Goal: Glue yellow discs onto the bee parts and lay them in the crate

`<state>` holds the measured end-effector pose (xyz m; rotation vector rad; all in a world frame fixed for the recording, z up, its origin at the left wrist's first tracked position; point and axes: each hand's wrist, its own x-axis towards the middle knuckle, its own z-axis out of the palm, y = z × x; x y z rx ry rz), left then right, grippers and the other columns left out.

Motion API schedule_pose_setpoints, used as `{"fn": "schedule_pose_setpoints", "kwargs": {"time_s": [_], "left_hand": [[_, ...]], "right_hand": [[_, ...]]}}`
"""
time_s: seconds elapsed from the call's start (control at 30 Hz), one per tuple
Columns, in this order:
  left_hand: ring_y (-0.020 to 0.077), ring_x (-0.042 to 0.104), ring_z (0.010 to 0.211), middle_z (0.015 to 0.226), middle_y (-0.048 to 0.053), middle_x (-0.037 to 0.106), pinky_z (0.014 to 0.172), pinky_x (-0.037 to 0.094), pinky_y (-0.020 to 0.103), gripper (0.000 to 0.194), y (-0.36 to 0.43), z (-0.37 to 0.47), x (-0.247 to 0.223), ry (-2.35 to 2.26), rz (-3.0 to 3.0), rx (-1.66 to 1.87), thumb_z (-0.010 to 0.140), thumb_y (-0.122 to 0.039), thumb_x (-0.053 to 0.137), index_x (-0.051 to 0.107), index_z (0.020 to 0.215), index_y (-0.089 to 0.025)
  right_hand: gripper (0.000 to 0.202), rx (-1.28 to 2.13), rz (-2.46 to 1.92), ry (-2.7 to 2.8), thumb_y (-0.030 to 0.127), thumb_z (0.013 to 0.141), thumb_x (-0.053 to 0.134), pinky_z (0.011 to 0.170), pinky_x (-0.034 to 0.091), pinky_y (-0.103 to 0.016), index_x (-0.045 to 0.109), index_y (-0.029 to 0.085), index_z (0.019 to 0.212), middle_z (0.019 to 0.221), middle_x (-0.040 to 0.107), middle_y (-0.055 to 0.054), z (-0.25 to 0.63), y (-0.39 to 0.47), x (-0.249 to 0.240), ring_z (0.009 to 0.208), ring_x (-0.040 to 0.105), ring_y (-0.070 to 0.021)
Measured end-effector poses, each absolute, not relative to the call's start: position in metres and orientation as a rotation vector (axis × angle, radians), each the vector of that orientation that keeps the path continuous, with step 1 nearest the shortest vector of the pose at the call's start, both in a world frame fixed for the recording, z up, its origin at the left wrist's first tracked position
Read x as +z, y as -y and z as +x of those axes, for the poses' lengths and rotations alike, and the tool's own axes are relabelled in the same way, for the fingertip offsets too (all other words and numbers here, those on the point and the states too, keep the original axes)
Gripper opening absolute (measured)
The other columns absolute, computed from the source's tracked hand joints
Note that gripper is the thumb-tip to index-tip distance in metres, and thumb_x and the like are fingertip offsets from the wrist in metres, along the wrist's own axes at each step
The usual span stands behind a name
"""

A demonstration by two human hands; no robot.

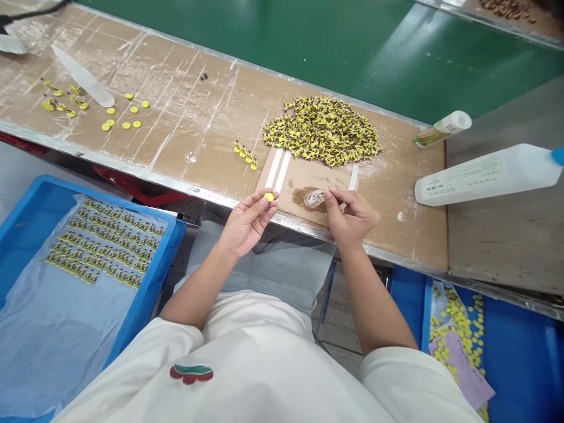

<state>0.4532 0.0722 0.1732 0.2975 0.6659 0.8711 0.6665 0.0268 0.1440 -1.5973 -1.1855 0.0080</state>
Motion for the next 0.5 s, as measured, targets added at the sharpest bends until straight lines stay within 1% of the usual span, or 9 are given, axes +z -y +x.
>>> {"fn": "schedule_pose_setpoints", "kwargs": {"time_s": [0.13, 0.23, 0.37, 0.5], "left_hand": [[0.0054, 0.07, 0.084, 0.102, 0.004, 0.073, 0.083, 0.054, 0.012, 0.018, -0.073, 0.452, 0.173, -0.63, 0.316, 0.882, 0.082, -0.009, 0.063, 0.071, 0.098, -0.014], [0.0055, 0.07, 0.083, 0.101, 0.004, 0.073, 0.082, 0.055, 0.012, 0.018, -0.073, 0.452, 0.172, -0.602, 0.32, 0.888, 0.083, -0.008, 0.063, 0.071, 0.098, -0.013], [0.0056, 0.07, 0.084, 0.101, 0.005, 0.073, 0.083, 0.055, 0.012, 0.018, -0.073, 0.452, 0.172, -0.602, 0.313, 0.887, 0.082, -0.008, 0.063, 0.071, 0.097, -0.014], [0.0065, 0.07, 0.084, 0.103, 0.005, 0.073, 0.088, 0.054, 0.015, 0.02, -0.073, 0.453, 0.172, -0.66, 0.281, 0.878, 0.081, -0.009, 0.065, 0.071, 0.099, -0.014]], "right_hand": [[0.019, -0.027, -1.559, 1.16, 0.041, 0.082, 0.067, 0.079, 0.057, -0.039, 0.071, 0.025, 0.091, 0.086, 0.072, -0.004, 0.669, -0.027, 0.144, 0.083, 0.069, -0.0199], [0.021, -0.063, -1.581, 1.206, 0.04, 0.083, 0.065, 0.079, 0.057, -0.039, 0.071, 0.025, 0.097, 0.091, 0.072, -0.005, 0.673, -0.025, 0.144, 0.084, 0.068, -0.0199], [0.022, -0.073, -1.663, 1.291, 0.042, 0.084, 0.063, 0.078, 0.057, -0.04, 0.072, 0.026, 0.097, 0.093, 0.071, -0.006, 0.677, -0.023, 0.144, 0.084, 0.068, -0.021], [0.02, -0.077, -1.673, 1.352, 0.04, 0.084, 0.063, 0.08, 0.057, -0.041, 0.072, 0.027, 0.095, 0.093, 0.071, -0.005, 0.677, -0.023, 0.143, 0.086, 0.068, -0.022]]}}
